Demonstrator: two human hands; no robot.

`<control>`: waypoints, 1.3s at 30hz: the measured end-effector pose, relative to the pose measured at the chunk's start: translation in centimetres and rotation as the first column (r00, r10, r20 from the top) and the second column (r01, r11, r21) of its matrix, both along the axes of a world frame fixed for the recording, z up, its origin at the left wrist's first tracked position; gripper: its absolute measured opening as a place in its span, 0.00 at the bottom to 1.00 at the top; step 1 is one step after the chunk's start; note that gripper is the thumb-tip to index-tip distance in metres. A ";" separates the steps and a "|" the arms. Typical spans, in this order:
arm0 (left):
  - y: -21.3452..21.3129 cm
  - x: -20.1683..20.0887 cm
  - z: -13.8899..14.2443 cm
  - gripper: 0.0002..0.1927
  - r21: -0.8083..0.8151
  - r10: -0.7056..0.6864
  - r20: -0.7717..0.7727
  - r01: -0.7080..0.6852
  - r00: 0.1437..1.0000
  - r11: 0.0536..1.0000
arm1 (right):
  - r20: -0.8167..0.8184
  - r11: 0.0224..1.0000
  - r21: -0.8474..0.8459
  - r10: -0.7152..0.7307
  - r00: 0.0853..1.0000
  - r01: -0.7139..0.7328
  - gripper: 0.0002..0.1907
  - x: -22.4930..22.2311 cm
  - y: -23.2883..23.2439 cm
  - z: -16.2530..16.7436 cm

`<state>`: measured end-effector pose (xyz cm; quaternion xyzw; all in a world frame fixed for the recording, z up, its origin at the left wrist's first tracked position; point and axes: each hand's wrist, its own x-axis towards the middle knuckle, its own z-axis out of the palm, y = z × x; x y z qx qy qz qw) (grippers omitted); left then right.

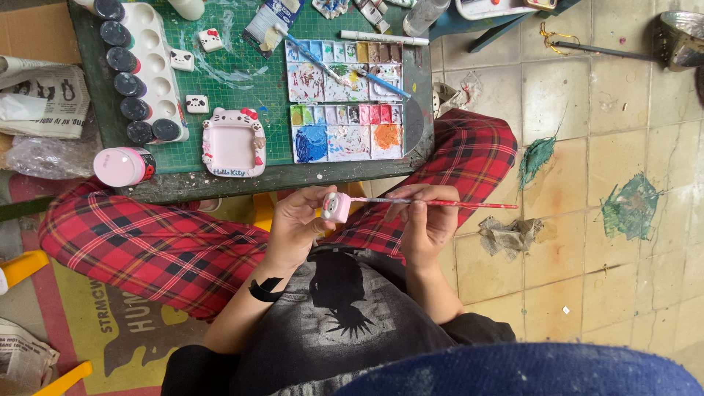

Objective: The person sits cross-legged on the floor holding a small cat-shaped figurine and paints it with a red-handled brush, dipping the brush into a watercolor palette on the low table in front of them. They rotate the figurine to paint different sides, set it down, and later open a small jar of paint.

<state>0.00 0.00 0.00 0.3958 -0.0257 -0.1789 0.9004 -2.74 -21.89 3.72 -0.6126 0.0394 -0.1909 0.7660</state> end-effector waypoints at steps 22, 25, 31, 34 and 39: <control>0.2 0.9 0.5 0.26 0.107 0.041 0.078 -0.049 0.996 0.993 | 0.403 0.856 -0.515 0.189 0.895 0.052 0.06 1.5 0.6 2.8; 0.4 0.8 0.5 0.26 0.157 0.051 0.124 -0.071 0.991 0.985 | 0.306 0.939 -0.342 0.158 0.939 -0.047 0.06 1.5 0.7 2.5; 0.4 0.8 0.8 0.26 0.201 0.040 0.197 -0.081 0.980 0.976 | 0.219 0.961 -0.271 0.106 0.970 -0.044 0.08 1.8 0.4 1.8; 0.4 1.0 1.0 0.26 0.199 0.066 0.166 -0.099 0.984 0.975 | 0.303 0.926 -0.370 0.199 0.932 -0.077 0.07 1.1 0.2 1.9; 0.5 0.9 1.3 0.25 0.200 0.068 0.192 -0.107 0.979 0.974 | 0.123 0.975 -0.110 0.205 0.971 -0.192 0.06 1.0 0.2 1.9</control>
